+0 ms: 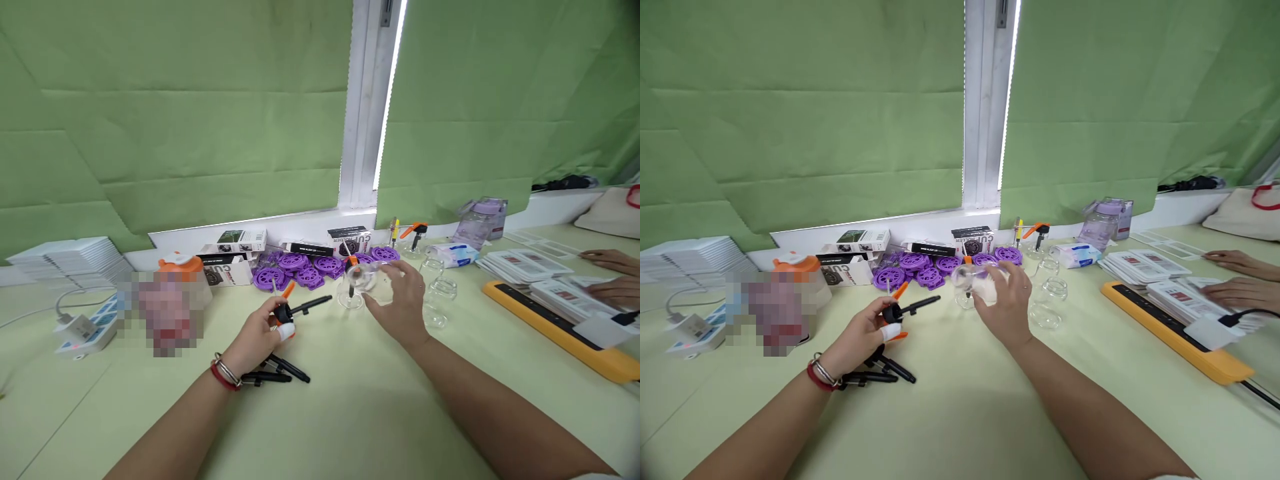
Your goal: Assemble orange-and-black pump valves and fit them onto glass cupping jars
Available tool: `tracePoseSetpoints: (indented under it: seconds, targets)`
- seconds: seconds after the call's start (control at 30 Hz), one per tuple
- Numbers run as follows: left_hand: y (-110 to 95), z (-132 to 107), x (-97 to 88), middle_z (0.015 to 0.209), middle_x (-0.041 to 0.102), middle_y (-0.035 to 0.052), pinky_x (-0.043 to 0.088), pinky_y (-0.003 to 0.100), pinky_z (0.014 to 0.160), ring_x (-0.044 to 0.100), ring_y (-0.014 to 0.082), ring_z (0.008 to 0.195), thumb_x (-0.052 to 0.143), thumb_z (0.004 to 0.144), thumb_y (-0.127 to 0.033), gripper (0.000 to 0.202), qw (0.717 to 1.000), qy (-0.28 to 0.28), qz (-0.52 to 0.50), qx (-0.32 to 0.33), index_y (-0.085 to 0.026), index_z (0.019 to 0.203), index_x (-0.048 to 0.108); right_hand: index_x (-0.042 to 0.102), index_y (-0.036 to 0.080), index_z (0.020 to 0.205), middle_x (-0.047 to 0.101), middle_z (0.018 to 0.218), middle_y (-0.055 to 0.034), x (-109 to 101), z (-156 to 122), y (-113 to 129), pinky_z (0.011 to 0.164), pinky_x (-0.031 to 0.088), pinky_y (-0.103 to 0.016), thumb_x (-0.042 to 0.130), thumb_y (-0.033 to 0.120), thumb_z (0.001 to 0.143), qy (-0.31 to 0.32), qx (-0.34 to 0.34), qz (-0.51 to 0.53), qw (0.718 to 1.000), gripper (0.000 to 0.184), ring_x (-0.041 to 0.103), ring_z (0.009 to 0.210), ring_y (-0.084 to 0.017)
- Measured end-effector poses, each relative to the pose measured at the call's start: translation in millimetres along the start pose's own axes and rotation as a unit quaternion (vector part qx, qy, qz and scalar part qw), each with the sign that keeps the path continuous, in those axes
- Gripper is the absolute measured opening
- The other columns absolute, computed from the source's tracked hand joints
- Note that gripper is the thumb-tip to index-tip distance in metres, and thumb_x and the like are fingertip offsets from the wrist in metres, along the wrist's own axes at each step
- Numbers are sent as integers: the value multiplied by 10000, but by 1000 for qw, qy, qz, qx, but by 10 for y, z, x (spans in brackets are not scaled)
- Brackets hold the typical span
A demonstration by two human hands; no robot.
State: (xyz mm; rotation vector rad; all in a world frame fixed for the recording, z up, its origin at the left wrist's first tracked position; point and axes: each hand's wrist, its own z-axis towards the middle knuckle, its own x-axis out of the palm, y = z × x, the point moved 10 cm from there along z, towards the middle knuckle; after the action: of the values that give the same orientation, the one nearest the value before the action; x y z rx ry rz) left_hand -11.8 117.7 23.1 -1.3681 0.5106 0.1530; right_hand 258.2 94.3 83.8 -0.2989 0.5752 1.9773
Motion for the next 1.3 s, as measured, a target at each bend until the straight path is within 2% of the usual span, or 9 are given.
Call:
tracePoseSetpoints:
  seconds: [0.13,0.3,0.47,0.6,0.8,0.97,1.07,1.17,1.3]
  targets:
    - [32,8,-143,901,558,-10,500,327,750,573,141,790,695,679,-315,474,990,-33,-132,-47,-210,1092,487,519,273,1226,430,1276,-105,107,-75,306,998,258,-496,574,97,705,81,-73,-57,992,552,395,1207,-318]
    - [9,-21,-153,881,571,-8,515,317,744,556,121,757,736,626,-288,485,985,-25,-156,-65,-182,1061,547,532,252,1254,436,1284,-125,243,-115,305,971,275,-501,534,25,662,148,-76,-93,982,635,376,1213,-323]
    - [40,-42,-37,802,549,-27,521,301,678,540,105,677,757,604,-279,525,980,-17,-182,-83,-181,1086,575,513,238,1271,450,1291,-138,288,-192,444,960,302,-503,518,11,678,177,-114,-73,975,635,369,1224,-328]
    - [26,-68,146,834,573,-8,519,313,691,550,113,679,765,612,-289,550,979,26,-182,-83,-180,1117,576,455,209,1303,471,1301,-131,329,-327,669,967,340,-475,569,90,690,223,-143,7,964,635,384,1215,-315]
    - [-87,-111,253,882,615,22,497,322,730,601,138,695,706,702,-329,521,985,73,-149,-53,-183,1178,555,533,215,1160,495,1286,-119,291,-373,787,961,359,-464,640,178,688,237,-155,61,957,486,403,1204,-307]
    - [-82,-123,241,956,646,55,491,323,748,625,142,685,649,754,-369,489,987,79,-130,-57,-175,1193,557,527,231,1177,499,1275,-109,280,-362,770,983,339,-481,664,209,687,243,-150,103,953,509,407,1202,-310]
    - [-13,-123,246,1070,628,82,513,336,729,621,130,656,648,756,-391,490,981,73,-165,-74,-182,1191,561,438,236,1266,502,1257,-115,243,-338,755,1008,327,-502,686,282,678,245,-125,185,944,639,406,1215,-312]
    - [22,-123,261,1116,613,92,532,344,725,610,118,646,650,759,-404,495,971,69,-213,-82,-194,1199,558,341,247,1324,470,1280,-121,259,-320,668,1014,363,-463,705,333,675,266,-57,282,920,748,414,1229,-287]
    - [-42,-147,287,1085,611,84,547,338,715,597,119,671,671,742,-398,495,972,72,-211,-77,-189,1180,573,401,255,1268,480,1250,-104,358,-351,571,936,436,-408,727,386,676,311,13,373,874,688,482,1146,-260]
